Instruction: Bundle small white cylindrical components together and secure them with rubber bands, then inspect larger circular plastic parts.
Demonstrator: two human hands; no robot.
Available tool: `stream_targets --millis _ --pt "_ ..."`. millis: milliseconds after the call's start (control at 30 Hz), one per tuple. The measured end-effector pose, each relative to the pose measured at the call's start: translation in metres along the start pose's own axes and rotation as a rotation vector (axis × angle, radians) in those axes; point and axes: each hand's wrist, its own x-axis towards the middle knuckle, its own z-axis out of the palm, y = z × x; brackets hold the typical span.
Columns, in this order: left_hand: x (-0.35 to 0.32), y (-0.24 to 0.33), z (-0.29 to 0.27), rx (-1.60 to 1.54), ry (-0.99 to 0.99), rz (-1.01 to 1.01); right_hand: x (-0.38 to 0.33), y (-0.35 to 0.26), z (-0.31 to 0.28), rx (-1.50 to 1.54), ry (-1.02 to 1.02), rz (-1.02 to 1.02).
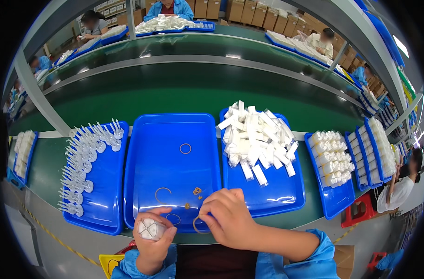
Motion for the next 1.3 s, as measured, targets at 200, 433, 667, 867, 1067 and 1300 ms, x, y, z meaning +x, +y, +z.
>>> stream_targets --millis 200,433,667,867,1067,1300 --pt "0.002 -0.001 0.017 0.078 -0.209 0.024 -0.011 -0.010 -0.002 -0.042 0.024 -0.058" --pt "0.001 -0.007 0.017 -0.895 -0.727 -0.524 -0.033 -0.011 -0.005 -0.128 0.065 -0.033" --pt "-0.003 -0.004 0.016 -0.992 -0.771 -0.560 -0.058 0.000 -0.029 1.985 -0.106 0.505" --pt "-0.008 -0.016 0.036 0.313 -0.674 -0.035 -0.058 0.006 -0.051 1.686 -0.276 0.443" --pt "0.009 0.000 0.055 -0.070 -0.578 -0.415 -0.056 -0.037 -0.040 0.755 -0.472 -0.224" --pt "-0.001 -0.017 0.069 -0.125 -0.412 -0.040 -0.106 0.018 -0.022 1.964 0.044 0.297"
